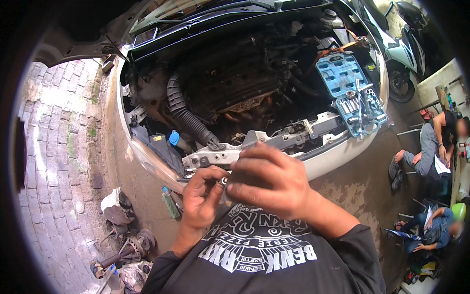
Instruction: The person wipes a small metal component with a cloth and then installs it into a plastic housing on the front frame of a car with an open hood.
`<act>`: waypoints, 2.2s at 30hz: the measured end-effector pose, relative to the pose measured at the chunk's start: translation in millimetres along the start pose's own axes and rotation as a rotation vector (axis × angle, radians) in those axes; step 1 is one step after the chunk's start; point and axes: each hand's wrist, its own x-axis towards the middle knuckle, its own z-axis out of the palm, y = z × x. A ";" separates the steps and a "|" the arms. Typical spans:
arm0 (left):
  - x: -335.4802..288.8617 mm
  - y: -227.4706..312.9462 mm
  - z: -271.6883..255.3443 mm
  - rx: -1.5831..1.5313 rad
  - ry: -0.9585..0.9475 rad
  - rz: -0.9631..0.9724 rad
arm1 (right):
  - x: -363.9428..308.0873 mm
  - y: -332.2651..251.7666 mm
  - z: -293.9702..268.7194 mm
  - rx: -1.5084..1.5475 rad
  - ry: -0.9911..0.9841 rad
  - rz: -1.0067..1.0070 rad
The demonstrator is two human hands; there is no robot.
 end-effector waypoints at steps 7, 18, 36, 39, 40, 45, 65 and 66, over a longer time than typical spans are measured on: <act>0.9 -7.1 -4.1 -0.033 -0.004 -0.015 | 4.5 3.3 -1.2 0.005 -0.038 -0.098; -0.8 -10.6 -8.2 -0.073 0.001 -0.052 | 0.0 -3.0 3.2 0.032 -0.064 -0.075; -8.9 -1.4 -2.2 0.043 0.027 -0.025 | -14.7 -2.5 3.7 0.060 0.014 -0.081; -17.9 -33.6 -22.0 -0.003 0.081 0.005 | -24.9 16.6 19.1 0.140 0.064 -0.084; -10.7 -40.9 -23.4 0.061 0.070 0.062 | -26.1 16.3 16.2 0.163 0.086 -0.063; 7.1 -22.0 -4.5 0.122 0.062 -0.051 | -34.9 20.8 22.1 0.152 0.157 -0.080; 6.9 -10.6 0.6 0.038 0.014 -0.056 | -40.7 49.0 15.3 -0.063 0.226 0.005; 7.2 -14.9 -3.1 0.012 -0.005 -0.054 | -34.9 37.0 14.7 -0.025 0.260 -0.051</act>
